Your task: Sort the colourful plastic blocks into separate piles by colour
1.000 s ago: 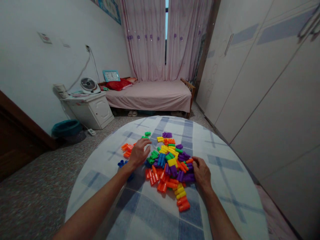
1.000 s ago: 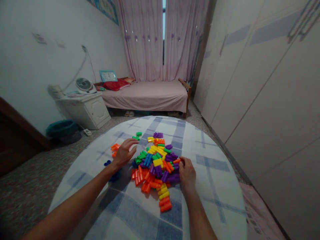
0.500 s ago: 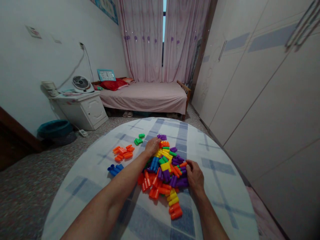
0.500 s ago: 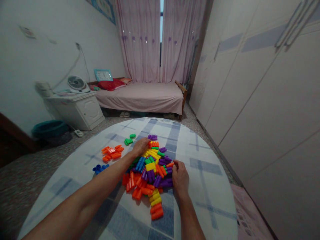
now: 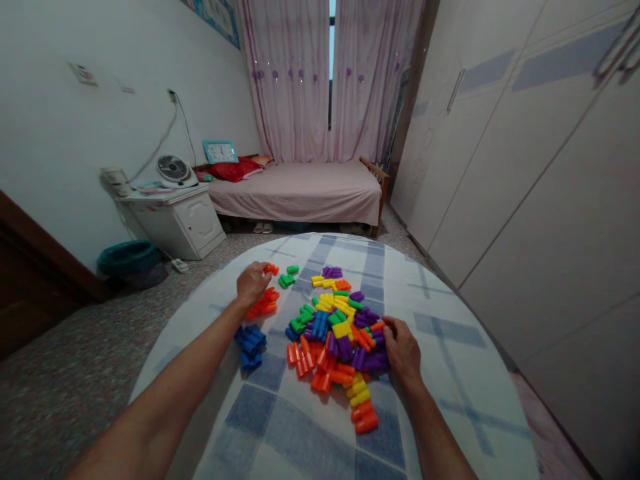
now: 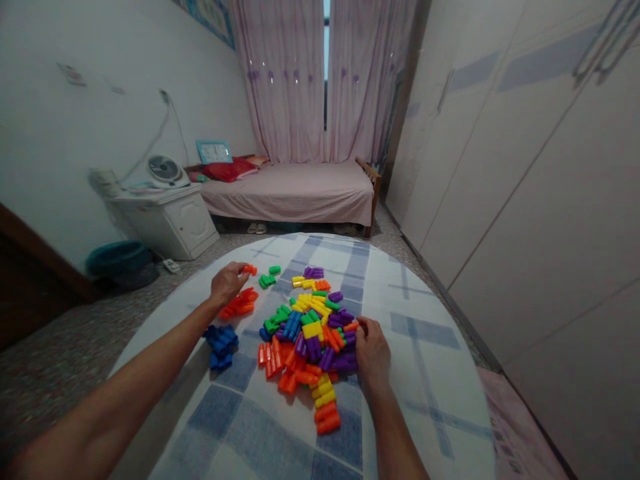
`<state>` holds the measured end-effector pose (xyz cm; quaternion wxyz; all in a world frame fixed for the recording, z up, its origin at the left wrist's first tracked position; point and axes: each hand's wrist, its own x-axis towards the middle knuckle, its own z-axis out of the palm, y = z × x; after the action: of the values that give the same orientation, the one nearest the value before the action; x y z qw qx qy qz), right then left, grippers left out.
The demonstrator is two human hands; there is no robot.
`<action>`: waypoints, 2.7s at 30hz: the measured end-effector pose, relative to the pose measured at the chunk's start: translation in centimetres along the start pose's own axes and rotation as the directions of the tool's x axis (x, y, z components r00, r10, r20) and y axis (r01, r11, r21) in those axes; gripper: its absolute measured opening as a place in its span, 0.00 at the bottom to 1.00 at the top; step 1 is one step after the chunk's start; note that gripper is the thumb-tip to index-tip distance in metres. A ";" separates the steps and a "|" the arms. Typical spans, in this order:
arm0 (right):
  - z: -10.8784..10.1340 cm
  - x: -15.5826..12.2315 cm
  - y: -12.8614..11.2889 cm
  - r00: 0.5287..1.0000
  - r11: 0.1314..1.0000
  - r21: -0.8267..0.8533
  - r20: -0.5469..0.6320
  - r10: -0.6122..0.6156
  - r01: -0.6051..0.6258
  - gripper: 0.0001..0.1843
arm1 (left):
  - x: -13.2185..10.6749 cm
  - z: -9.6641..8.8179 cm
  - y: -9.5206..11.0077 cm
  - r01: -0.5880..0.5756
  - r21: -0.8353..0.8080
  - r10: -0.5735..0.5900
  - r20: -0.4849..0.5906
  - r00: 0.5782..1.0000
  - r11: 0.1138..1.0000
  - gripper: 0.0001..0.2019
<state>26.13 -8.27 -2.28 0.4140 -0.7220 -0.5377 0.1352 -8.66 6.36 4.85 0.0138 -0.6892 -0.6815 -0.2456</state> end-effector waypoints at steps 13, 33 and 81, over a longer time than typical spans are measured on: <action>0.0 0.0 0.1 1.000 1.000 0.009 0.003 -0.008 0.008 0.20 | -1.0 0.3 -3.0 0.130 0.033 -0.134 0.213 0.968 0.991 0.16; -0.1 0.0 -0.2 1.000 1.000 0.026 0.005 0.002 -0.002 0.19 | -0.6 7.4 16.5 -0.460 -0.092 0.465 0.301 0.833 0.883 0.17; 0.3 0.1 0.5 0.999 0.999 0.022 -0.019 -0.033 0.033 0.18 | -6.2 0.2 2.9 -0.238 -0.254 0.281 0.149 0.948 0.938 0.16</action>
<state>26.32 -8.09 -2.76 0.4292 -0.7096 -0.5441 0.1275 -5.54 0.46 3.33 -0.0973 -0.7897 -0.5493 -0.2555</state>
